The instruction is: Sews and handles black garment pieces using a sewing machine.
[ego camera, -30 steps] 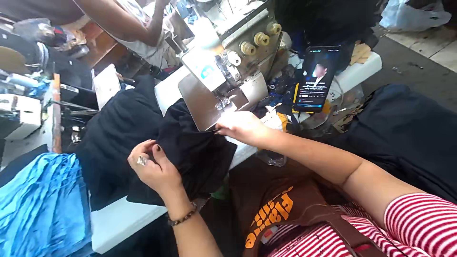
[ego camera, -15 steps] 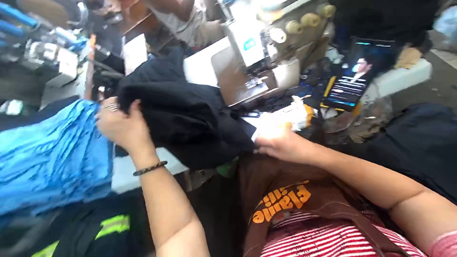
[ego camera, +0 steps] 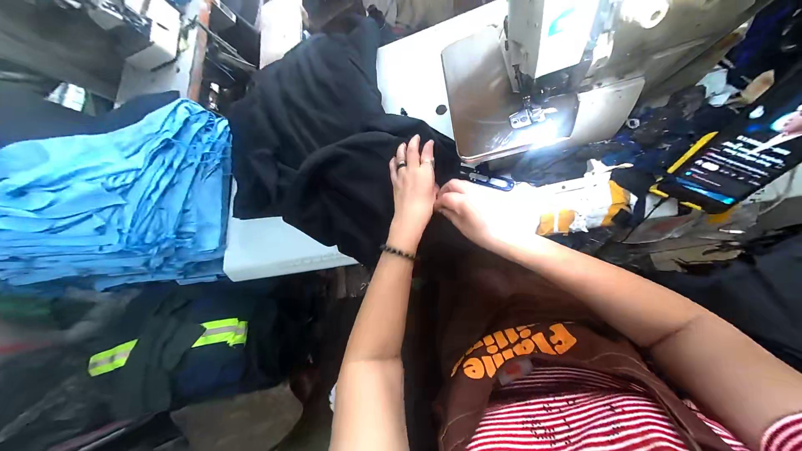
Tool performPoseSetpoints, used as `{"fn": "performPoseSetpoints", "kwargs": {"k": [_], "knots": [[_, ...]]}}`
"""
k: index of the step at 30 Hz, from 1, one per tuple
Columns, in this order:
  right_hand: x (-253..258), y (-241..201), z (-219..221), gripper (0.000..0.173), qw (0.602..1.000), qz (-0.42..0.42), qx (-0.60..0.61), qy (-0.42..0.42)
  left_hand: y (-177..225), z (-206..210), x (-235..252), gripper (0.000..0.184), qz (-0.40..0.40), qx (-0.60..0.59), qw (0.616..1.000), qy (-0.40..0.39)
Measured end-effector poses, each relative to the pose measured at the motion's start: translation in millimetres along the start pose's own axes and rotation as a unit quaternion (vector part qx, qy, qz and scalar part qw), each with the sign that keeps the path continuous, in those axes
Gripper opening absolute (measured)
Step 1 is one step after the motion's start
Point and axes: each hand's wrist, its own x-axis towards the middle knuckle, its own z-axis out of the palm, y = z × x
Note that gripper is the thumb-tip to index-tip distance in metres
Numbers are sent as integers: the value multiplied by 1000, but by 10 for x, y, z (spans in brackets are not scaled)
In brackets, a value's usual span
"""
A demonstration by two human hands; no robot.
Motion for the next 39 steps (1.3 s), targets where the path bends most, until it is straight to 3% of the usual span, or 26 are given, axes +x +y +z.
{"fn": "performPoseSetpoints", "kwargs": {"k": [3,5,8,11,14,16,18,20,21,23,25,27,28,30,32,35,39], "knots": [[107,97,203,34,994,56,-89,28,-195,36,363,45,-30,5,997,74],[153,100,248,53,987,67,-141,27,-264,-238,422,31,-12,-15,993,118],[208,122,261,47,988,49,-145,19,-485,-796,208,22,95,-31,987,126],[216,88,221,26,997,6,32,66,-801,-1262,-368,12,178,-20,983,40],[301,-158,34,28,947,66,298,97,-904,-1391,-742,11,123,-173,975,61],[376,-319,-152,24,864,146,475,78,-837,-1319,-787,10,99,-394,908,99],[418,-376,-336,21,820,164,541,89,-642,-1217,-757,15,59,-582,802,120],[435,-375,-518,21,827,148,524,138,-395,-1148,-675,19,-8,-663,738,125],[430,-363,-608,20,847,130,489,164,-277,-1128,-616,21,-39,-674,725,138],[377,-294,-751,17,913,59,349,202,-147,-1083,-509,22,-67,-634,745,196],[274,-249,-818,16,963,5,165,212,-144,-992,-427,16,-48,-455,841,289],[131,-163,-764,14,980,0,33,195,-147,-783,-428,25,-27,-213,916,339],[52,-63,-683,14,986,19,-6,165,-93,-632,-453,30,-48,-120,934,333],[-128,199,-527,25,995,88,-20,51,29,-276,-555,41,-132,-25,964,231],[-324,382,-457,27,993,115,1,-19,40,30,-634,47,-195,-2,974,118],[-502,341,-738,19,998,42,42,-7,-17,143,-634,48,-202,-3,972,118],[-720,130,-1720,17,997,19,12,80,-10,158,-649,48,-198,1,969,148]]}}
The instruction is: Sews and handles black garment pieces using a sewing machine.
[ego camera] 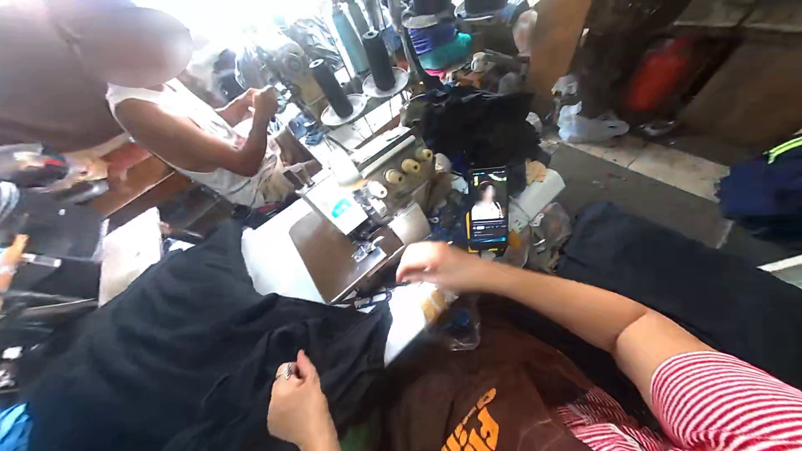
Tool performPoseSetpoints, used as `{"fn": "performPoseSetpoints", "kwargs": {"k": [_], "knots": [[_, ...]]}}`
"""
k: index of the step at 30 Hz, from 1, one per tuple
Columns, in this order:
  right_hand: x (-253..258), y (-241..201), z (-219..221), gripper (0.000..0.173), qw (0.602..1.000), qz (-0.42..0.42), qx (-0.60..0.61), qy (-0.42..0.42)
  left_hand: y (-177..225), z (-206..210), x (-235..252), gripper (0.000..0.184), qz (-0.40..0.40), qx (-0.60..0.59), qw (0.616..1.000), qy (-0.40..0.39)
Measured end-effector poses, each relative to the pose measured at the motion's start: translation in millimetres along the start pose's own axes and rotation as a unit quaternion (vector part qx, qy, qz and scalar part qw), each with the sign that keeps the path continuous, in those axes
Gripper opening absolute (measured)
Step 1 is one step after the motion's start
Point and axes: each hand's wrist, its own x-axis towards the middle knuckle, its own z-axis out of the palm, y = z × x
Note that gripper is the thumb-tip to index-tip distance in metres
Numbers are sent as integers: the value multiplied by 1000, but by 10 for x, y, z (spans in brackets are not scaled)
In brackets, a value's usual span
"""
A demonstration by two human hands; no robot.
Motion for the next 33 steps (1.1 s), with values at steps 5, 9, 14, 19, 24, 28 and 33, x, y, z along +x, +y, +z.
{"fn": "performPoseSetpoints", "kwargs": {"k": [5,9,14,19,24,28,33], "knots": [[-162,424,-1441,18,964,164,-38,206,-15,25,-40,46,6,-21,999,32],[-377,1069,-2115,21,901,289,-89,313,-38,51,-40,46,11,-19,999,41],[-253,1390,-2097,35,880,327,-202,280,-90,101,-32,44,14,5,999,49],[25,1464,-1991,30,854,342,-321,227,-100,101,-32,42,25,9,998,56],[-177,1490,-2277,22,873,353,-101,322,-89,94,-37,41,22,13,998,65],[-595,1448,-2613,29,790,325,128,504,-107,92,-33,43,16,13,998,56],[-1082,947,-2873,27,760,283,86,579,-79,23,-45,42,6,-36,999,39]]}}
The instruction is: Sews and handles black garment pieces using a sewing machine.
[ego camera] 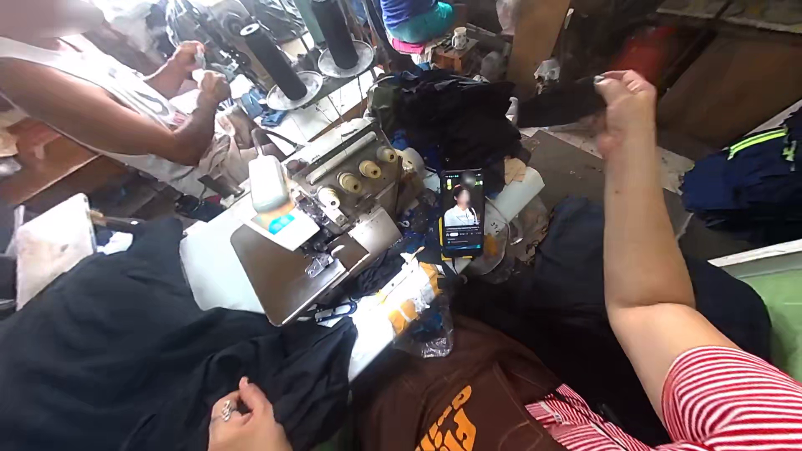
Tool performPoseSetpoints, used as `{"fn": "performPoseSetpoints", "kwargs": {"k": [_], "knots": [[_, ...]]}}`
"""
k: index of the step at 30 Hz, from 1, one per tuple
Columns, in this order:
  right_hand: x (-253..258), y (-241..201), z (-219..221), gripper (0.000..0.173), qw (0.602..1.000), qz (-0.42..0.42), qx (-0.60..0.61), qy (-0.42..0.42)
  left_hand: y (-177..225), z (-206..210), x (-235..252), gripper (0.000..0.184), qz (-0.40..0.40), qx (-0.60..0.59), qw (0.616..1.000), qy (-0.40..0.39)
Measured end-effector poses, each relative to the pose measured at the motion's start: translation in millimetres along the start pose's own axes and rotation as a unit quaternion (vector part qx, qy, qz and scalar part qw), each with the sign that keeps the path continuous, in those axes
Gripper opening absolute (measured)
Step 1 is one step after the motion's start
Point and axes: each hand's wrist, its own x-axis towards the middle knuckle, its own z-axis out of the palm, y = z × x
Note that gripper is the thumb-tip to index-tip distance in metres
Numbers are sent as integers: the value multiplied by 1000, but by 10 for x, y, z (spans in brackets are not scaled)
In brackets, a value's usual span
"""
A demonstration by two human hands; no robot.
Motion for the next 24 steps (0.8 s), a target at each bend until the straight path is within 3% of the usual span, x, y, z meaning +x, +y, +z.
{"fn": "performPoseSetpoints", "kwargs": {"k": [3,5,7,9,12,13,15,17,19,21,24], "knots": [[-533,-320,-119,20,989,-60,-108,-83,96,-140,-74,35,17,-84,996,28],[-1044,-467,-65,22,955,-94,-189,-206,325,-255,-175,28,72,-120,986,86],[-1582,-452,88,18,909,-127,-201,-343,645,-360,-330,24,145,-222,960,85],[-2056,-261,311,14,862,-124,-128,-474,993,-414,-539,29,176,-384,905,-46],[-2597,20,689,12,797,-77,-60,-596,1359,-478,-849,41,114,-518,789,-310],[-2743,66,812,11,786,-76,-53,-611,1423,-497,-906,37,84,-540,760,-352],[-2954,115,1023,11,780,-63,-22,-622,1452,-539,-956,23,19,-553,745,-373],[-3091,154,1172,11,791,-3,25,-611,1374,-603,-941,12,-38,-577,734,-357],[-3169,195,1256,20,787,137,80,-597,1258,-641,-925,12,-72,-605,725,-321],[-3234,275,1276,34,747,277,120,-592,1177,-641,-936,19,-92,-631,716,-284],[-3334,415,1196,41,656,392,140,-630,1125,-591,-963,33,-97,-645,713,-257]]}}
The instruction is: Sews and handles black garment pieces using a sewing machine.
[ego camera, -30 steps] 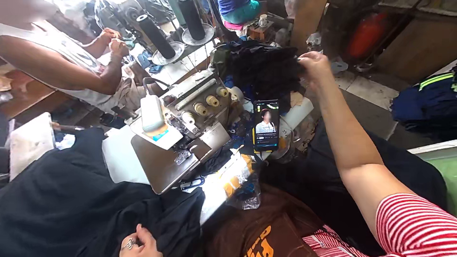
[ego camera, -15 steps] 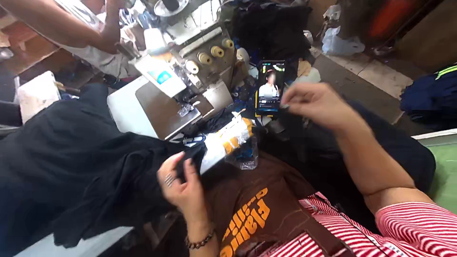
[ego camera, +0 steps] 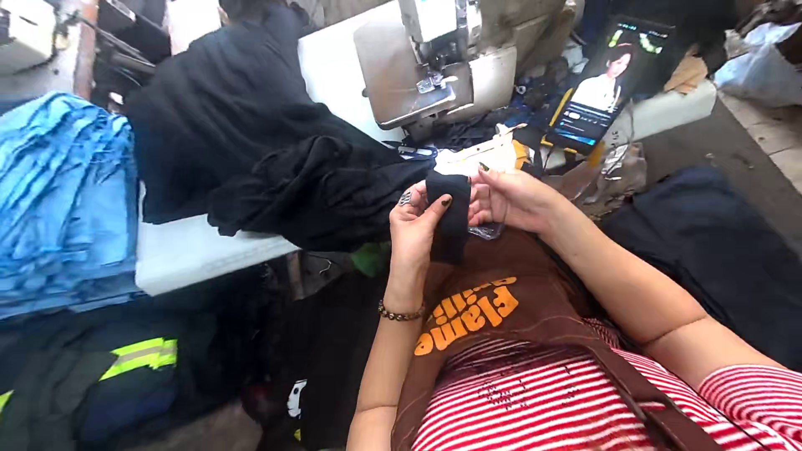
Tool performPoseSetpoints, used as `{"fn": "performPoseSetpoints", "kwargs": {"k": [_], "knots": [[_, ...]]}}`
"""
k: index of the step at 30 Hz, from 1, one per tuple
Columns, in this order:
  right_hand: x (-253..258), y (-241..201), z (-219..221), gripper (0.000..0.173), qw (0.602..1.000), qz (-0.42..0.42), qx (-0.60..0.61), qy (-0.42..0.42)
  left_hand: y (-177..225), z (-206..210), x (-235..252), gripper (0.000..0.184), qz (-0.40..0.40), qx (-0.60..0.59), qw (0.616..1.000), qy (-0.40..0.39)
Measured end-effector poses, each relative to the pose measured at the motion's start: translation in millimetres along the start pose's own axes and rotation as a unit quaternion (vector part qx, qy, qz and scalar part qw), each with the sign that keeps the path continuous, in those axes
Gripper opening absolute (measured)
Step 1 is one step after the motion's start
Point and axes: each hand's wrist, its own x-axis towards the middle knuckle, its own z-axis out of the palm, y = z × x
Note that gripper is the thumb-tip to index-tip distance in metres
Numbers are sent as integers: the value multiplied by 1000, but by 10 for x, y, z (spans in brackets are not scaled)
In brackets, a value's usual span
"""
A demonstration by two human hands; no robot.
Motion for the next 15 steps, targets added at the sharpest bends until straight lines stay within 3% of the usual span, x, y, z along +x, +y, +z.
{"fn": "performPoseSetpoints", "kwargs": {"k": [4,6,8,10,15], "knots": [[-78,82,-23,22,999,4,32,-3,-71,-2,20,33,9,67,997,-35],[-86,86,-16,13,999,-20,34,30,-121,28,45,39,51,161,985,-20],[-95,91,44,6,994,-57,9,96,-183,53,51,51,129,296,946,36],[-87,86,97,4,982,-107,-45,146,-195,94,37,46,191,351,913,85],[-42,188,156,14,934,-224,-207,184,-240,275,-56,34,111,264,958,32]]}}
